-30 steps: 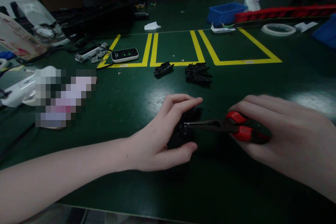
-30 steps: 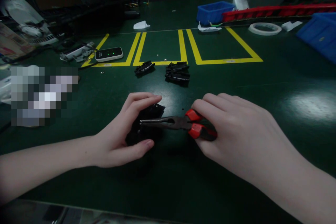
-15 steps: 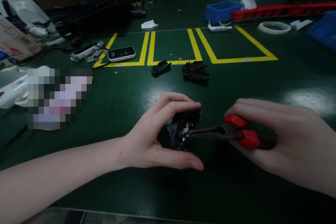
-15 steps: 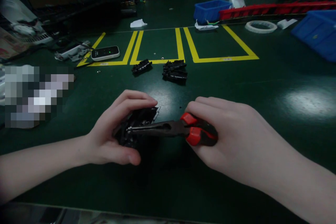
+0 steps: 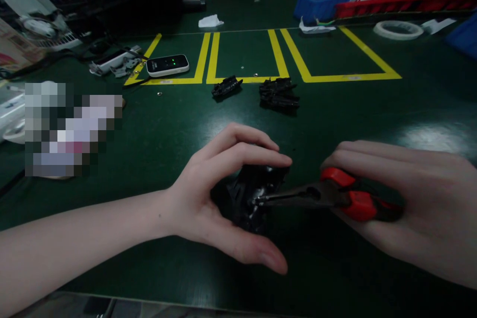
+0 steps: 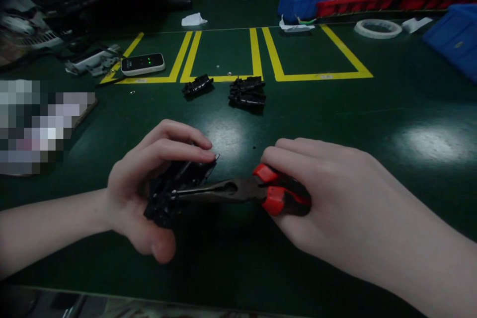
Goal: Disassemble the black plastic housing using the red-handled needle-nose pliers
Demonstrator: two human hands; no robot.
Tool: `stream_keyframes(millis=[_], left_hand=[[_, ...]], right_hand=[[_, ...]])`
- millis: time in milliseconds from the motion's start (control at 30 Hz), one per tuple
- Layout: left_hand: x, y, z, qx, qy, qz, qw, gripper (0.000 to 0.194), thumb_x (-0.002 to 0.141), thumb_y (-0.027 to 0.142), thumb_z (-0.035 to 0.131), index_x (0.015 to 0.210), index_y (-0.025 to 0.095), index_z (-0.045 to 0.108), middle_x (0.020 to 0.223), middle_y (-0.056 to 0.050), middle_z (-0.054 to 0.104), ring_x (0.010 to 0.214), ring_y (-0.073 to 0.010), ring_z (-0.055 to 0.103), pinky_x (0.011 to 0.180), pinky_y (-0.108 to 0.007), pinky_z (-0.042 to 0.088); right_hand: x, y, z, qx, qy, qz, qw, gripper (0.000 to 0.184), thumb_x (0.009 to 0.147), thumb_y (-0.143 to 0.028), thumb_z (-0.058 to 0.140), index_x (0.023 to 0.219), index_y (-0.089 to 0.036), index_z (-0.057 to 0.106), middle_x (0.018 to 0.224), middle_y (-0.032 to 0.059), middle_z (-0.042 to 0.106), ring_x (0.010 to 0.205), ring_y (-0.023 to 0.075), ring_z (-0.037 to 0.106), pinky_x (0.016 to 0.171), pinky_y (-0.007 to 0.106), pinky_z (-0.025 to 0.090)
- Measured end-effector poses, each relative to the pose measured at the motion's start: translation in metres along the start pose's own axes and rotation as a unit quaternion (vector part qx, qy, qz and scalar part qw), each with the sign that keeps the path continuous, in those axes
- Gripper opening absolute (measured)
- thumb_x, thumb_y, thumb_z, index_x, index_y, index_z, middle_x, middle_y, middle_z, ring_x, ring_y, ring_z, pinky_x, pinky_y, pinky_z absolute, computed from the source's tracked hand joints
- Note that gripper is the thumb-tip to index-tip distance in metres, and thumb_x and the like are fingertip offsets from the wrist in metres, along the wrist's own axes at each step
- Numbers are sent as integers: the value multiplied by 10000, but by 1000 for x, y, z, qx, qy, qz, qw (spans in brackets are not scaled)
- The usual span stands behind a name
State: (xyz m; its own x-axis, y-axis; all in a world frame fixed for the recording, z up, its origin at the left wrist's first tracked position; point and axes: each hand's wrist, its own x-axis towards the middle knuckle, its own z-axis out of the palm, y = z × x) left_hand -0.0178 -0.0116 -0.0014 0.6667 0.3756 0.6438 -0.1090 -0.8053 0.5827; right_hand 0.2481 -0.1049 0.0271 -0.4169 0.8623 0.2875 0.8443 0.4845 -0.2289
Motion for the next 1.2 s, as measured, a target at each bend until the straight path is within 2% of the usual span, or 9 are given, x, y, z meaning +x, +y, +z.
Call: stream_keyframes(millis=[200, 400, 600, 700, 800, 1033, 1200], left_hand=[[2, 8, -1, 4, -11, -61, 998, 586, 940, 691, 643, 1224, 181, 692, 1266, -142, 689, 1149, -269, 662, 991, -440, 600], [4, 10, -4, -18, -19, -68, 997, 556, 918, 660, 698, 1210, 187, 695, 1283, -150, 687, 1171, -284, 669, 1019, -458, 601], [2, 6, -4, -18, -19, -48, 999, 557, 894, 639, 747, 1230, 199, 688, 1342, -148, 664, 1225, -304, 651, 1048, -483, 603], [0, 6, -4, -33, -31, -55, 997, 521, 845, 587, 824, 1211, 233, 713, 1411, -134, 619, 1259, -321, 647, 1067, -503, 607], [0, 5, -5, -40, -42, -34, 998, 470, 820, 534, 866, 1171, 250, 736, 1442, -116, 588, 1271, -315, 647, 1075, -488, 619], [0, 6, -6, -34, -43, -27, 998, 405, 803, 534, 876, 1103, 290, 754, 1443, -93, 611, 1314, -334, 621, 1069, -525, 620], [-1, 5, -4, -31, -33, -23, 999, 367, 896, 568, 774, 1118, 278, 736, 1421, -100, 609, 1297, -306, 641, 1077, -486, 623]], right_hand=[[0, 1, -2, -7, -1, 6, 1000, 168, 766, -200, 600, 849, -309, 501, 701, -34, 588, 555, 201, 567, 463, 335, 378], [4, 0, -1, 14, -9, 12, 1000, 168, 778, -186, 591, 829, -310, 489, 677, -44, 582, 526, 183, 559, 457, 327, 379], [0, 0, 1, 43, -17, 16, 999, 145, 769, -204, 593, 809, -315, 509, 656, -43, 586, 509, 189, 549, 449, 334, 358], [2, -1, 2, 65, -35, 30, 997, 120, 777, -212, 589, 766, -301, 509, 633, -46, 581, 494, 169, 542, 449, 323, 348], [5, -2, 2, 73, -48, 41, 995, 110, 797, -217, 573, 744, -290, 510, 612, -53, 572, 467, 149, 521, 442, 312, 343], [6, -4, 1, 63, -21, 28, 997, 114, 779, -200, 576, 767, -293, 512, 621, -52, 589, 485, 163, 541, 449, 315, 357], [5, -3, -2, 44, -27, 30, 998, 98, 788, -209, 584, 789, -289, 527, 624, -58, 581, 466, 146, 523, 439, 299, 355]])
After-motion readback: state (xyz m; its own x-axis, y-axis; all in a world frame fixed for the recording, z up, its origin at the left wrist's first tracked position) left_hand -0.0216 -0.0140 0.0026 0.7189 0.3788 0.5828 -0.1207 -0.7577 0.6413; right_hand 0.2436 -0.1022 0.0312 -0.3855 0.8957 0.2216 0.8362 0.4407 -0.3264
